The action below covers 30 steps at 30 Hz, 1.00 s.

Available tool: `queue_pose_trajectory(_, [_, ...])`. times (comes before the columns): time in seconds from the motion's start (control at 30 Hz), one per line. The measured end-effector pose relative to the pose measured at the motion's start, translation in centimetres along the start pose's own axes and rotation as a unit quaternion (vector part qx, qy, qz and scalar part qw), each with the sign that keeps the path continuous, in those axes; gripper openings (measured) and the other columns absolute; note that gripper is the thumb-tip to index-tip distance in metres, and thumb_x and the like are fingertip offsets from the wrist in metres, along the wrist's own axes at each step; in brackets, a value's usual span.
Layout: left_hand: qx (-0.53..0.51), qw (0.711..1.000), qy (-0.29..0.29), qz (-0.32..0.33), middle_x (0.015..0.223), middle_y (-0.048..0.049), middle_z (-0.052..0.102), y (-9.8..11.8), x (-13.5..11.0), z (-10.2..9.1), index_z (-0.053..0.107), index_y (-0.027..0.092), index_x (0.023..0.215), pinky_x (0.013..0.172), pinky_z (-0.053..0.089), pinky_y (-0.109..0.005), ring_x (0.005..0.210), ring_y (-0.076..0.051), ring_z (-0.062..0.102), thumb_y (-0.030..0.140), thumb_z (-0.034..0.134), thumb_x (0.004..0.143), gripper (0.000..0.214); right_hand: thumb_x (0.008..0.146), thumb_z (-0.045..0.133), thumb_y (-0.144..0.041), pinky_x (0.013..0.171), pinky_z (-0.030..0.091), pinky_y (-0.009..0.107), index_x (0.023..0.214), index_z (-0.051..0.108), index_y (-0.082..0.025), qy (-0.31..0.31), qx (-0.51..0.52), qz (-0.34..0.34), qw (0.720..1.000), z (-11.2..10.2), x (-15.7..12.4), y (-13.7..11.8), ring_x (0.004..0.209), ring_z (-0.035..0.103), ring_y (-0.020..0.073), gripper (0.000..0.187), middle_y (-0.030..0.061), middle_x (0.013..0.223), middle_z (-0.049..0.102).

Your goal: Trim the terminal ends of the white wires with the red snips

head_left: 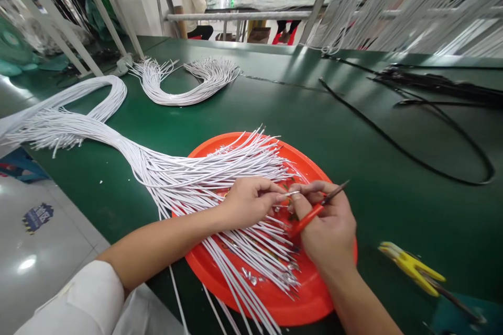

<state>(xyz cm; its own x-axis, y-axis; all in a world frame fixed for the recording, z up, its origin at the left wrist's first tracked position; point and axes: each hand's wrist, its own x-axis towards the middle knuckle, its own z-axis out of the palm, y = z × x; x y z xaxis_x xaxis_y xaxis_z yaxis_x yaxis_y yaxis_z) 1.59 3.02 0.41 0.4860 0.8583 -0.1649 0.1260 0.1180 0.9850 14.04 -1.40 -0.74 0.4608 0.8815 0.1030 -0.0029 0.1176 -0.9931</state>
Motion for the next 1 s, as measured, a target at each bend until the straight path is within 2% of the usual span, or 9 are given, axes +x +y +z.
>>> queue_pose_trajectory(0.13, [0.034,0.999,-0.015,0.011,0.058,-0.0007,0.058,-0.1,-0.1,-0.1,0.066,0.011,0.08,0.05,0.043,-0.02,0.048,-0.008,0.052,0.031,0.055,0.078,0.023,0.07,0.064,-0.022,0.066,0.048,0.029,0.084,0.05,-0.022,0.006,-0.043,-0.046,0.998,-0.1,-0.2,0.3,0.073,0.059,0.0136,0.02,-0.0002,0.079,0.059])
queue_pose_trajectory(0.2, [0.046,0.999,0.002,0.025,0.062,-0.0016,0.06,0.0,-0.2,-0.1,0.066,0.012,0.08,0.05,0.043,-0.02,0.05,-0.008,0.054,0.03,0.054,0.078,0.022,0.07,0.064,-0.021,0.068,0.048,0.029,0.084,0.05,-0.022,0.007,-0.053,-0.055,0.997,-0.1,-0.2,0.4,0.075,0.058,0.0136,0.019,0.0,0.08,0.058])
queue_pose_trajectory(0.33, [0.067,0.996,0.043,0.048,0.062,-0.001,0.06,0.2,-0.4,0.1,0.068,0.012,0.079,0.05,0.041,-0.019,0.051,-0.008,0.052,0.026,0.056,0.076,0.018,0.069,0.064,-0.023,0.064,0.047,0.029,0.083,0.049,-0.022,0.007,-0.049,-0.014,0.999,0.0,0.0,0.2,0.068,0.055,0.0124,0.02,-0.0007,0.077,0.057])
queue_pose_trajectory(0.4, [0.048,0.998,0.023,0.035,0.059,0.0001,0.058,0.3,-0.4,0.1,0.067,0.012,0.079,0.049,0.041,-0.019,0.048,-0.007,0.05,0.026,0.057,0.076,0.018,0.069,0.064,-0.023,0.062,0.047,0.028,0.083,0.049,-0.022,0.001,-0.046,-0.006,0.999,-0.1,0.0,0.2,0.066,0.054,0.0122,0.02,-0.0009,0.076,0.056])
queue_pose_trajectory(0.5, [0.008,1.0,-0.019,0.005,0.056,0.0014,0.055,0.5,-0.4,0.0,0.066,0.011,0.077,0.05,0.043,-0.019,0.048,-0.007,0.052,0.024,0.057,0.076,0.016,0.069,0.062,-0.02,0.065,0.047,0.028,0.083,0.05,-0.022,0.008,-0.067,-0.042,0.997,-0.1,0.1,0.3,0.07,0.056,0.0127,0.018,-0.0008,0.078,0.057])
queue_pose_trajectory(0.6, [-0.02,0.999,-0.011,-0.037,0.054,0.002,0.055,0.8,-0.4,0.0,0.064,0.011,0.077,0.049,0.044,-0.018,0.049,-0.007,0.053,0.021,0.058,0.076,0.012,0.069,0.063,-0.02,0.065,0.047,0.028,0.082,0.052,-0.022,0.021,-0.083,-0.067,0.994,-0.2,0.2,0.3,0.071,0.057,0.013,0.018,-0.001,0.078,0.058])
queue_pose_trajectory(0.73, [-0.034,0.998,0.029,-0.053,0.051,0.0032,0.053,1.0,-0.1,0.0,0.062,0.011,0.08,0.046,0.042,-0.016,0.044,-0.005,0.051,0.021,0.056,0.078,0.012,0.067,0.068,-0.025,0.062,0.049,0.028,0.083,0.052,-0.022,0.017,-0.006,-0.002,1.0,-0.3,0.2,0.2,0.07,0.061,0.0149,0.024,-0.0002,0.076,0.063])
queue_pose_trajectory(0.83, [-0.044,0.998,0.022,-0.05,0.053,0.0028,0.054,0.9,0.0,0.0,0.062,0.011,0.08,0.046,0.042,-0.016,0.045,-0.005,0.052,0.022,0.057,0.077,0.012,0.062,0.074,-0.028,0.062,0.05,0.028,0.086,0.052,-0.022,0.024,0.045,0.04,0.998,-0.3,0.3,0.2,0.067,0.063,0.0143,0.033,0.0,0.075,0.065])
queue_pose_trajectory(1.0, [-0.025,0.997,0.015,-0.067,0.049,0.0032,0.053,0.9,-0.1,0.1,0.063,0.011,0.081,0.042,0.04,-0.015,0.044,-0.006,0.052,0.022,0.057,0.077,0.013,0.064,0.072,-0.03,0.062,0.049,0.028,0.081,0.052,-0.021,0.024,-0.01,0.015,1.0,-0.4,0.3,0.2,0.064,0.06,0.0128,0.028,-0.0006,0.073,0.063])
